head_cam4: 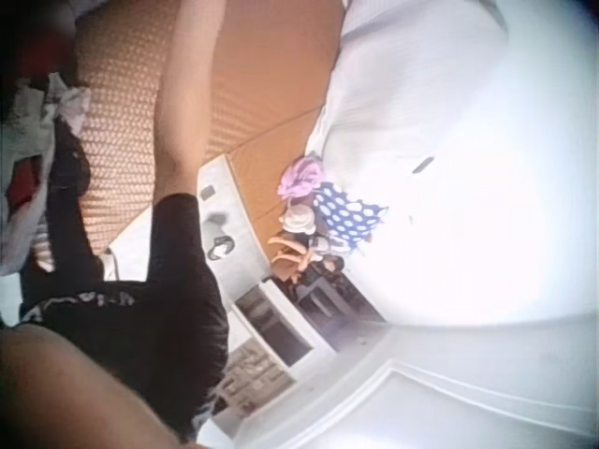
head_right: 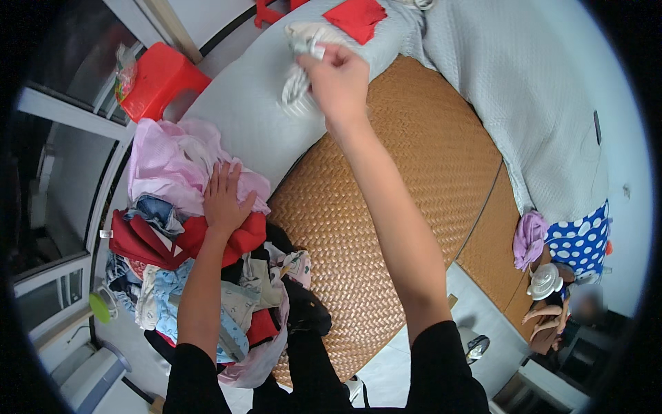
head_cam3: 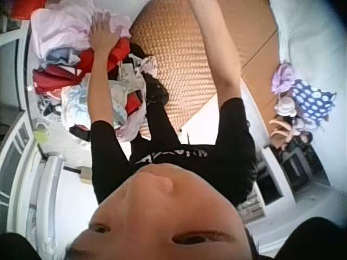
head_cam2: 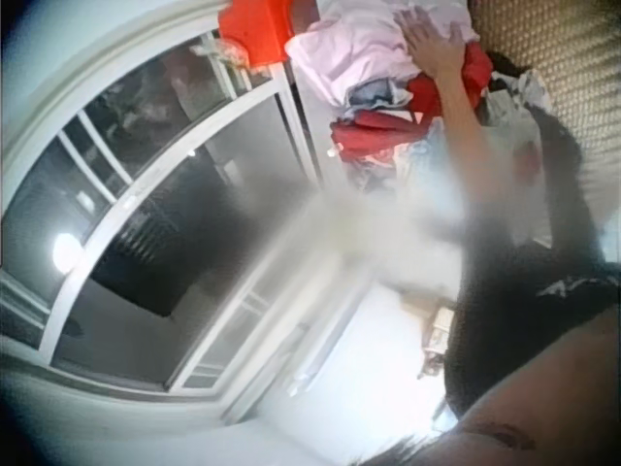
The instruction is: The person folds several pieces of clothing from a pile on a bed, including a red shirt, a beige long-sleeved top, a striped shirt, and a light blue patterned shirt. Each item is unfolded, smoothed, folded neatly, and placed on the bed.
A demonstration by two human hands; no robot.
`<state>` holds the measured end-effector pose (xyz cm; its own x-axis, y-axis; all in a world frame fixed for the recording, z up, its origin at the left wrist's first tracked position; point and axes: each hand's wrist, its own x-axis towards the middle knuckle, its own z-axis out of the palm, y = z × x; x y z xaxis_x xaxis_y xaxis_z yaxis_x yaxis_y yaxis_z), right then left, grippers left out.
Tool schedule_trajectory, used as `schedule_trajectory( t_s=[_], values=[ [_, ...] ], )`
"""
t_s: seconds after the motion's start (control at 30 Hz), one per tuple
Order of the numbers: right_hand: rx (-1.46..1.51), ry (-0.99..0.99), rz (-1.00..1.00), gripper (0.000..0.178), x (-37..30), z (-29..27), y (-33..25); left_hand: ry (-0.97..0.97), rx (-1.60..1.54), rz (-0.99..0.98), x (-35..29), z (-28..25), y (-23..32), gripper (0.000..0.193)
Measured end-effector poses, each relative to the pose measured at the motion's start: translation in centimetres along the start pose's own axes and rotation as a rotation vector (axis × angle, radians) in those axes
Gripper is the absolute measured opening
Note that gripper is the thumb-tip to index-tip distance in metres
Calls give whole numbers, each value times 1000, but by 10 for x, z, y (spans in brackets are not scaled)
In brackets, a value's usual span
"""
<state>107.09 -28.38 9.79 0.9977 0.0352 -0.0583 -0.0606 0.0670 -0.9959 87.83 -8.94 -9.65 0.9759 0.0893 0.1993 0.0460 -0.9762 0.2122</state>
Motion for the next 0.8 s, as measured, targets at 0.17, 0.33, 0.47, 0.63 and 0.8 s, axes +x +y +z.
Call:
schedule_trajectory(
  t_s=[0.17,0.33,0.47,0.63,0.8],
  values=[
    [280,27,120,32,34,35,46,-61,-57,-52,6,-2,4,71],
    [-192,53,425,42,45,17,162,-89,-35,-58,4,1,5,71],
    [-273,-16,436,49,43,0,184,-58,-93,-43,2,2,4,71],
    [-477,177,-9,44,15,0,176,-31,-193,-54,1,7,-7,72],
    [-121,-25,42,20,-139,-6,165,23,-321,-28,6,8,-7,64]
  ],
)
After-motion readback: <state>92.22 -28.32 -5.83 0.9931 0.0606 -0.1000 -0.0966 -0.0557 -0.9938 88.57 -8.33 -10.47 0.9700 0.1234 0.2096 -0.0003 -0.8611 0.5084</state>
